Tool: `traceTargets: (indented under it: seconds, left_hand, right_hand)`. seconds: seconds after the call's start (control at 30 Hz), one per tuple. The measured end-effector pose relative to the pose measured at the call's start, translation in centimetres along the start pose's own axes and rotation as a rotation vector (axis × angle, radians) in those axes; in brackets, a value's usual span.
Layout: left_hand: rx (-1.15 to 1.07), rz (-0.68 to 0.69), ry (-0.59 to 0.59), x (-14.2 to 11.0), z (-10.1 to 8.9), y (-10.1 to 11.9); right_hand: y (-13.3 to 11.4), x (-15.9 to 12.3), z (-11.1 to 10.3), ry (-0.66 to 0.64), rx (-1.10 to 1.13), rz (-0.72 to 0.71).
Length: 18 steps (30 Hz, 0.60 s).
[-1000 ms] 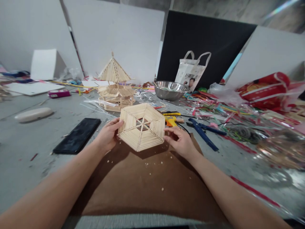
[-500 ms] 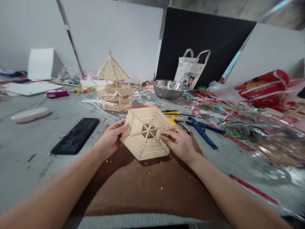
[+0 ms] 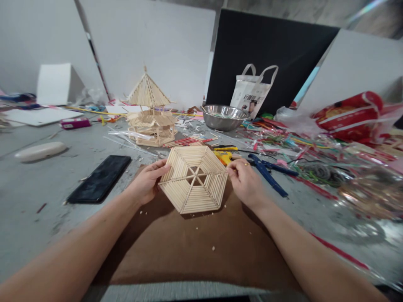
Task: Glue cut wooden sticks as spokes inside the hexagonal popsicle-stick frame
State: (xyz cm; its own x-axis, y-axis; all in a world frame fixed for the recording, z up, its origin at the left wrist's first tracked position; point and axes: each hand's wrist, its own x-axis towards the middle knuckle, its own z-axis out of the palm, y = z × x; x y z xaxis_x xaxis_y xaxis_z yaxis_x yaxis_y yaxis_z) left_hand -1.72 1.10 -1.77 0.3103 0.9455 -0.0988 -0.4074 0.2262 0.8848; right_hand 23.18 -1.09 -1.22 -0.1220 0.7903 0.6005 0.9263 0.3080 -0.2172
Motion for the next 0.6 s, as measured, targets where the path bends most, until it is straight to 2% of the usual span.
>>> traceTargets:
  seconds: [0.1,0.3,0.6]
  left_hand:
    - [-0.011,0.006,0.010,0.02,0.02,0.04]
    - [0.000,0.003,0.005,0.02,0.05,0.12]
    - [-0.002,-0.018,-0.025,0.04,-0.11,0.19]
  right_hand:
    - [0.77,0.24,-0.09,0.002,0.042,0.007]
    - [0.11,-0.11,-0.01,-0.185,0.005,-0.060]
    - [-0.08,-0.20,-0.02,-0.231,-0.031,-0.053]
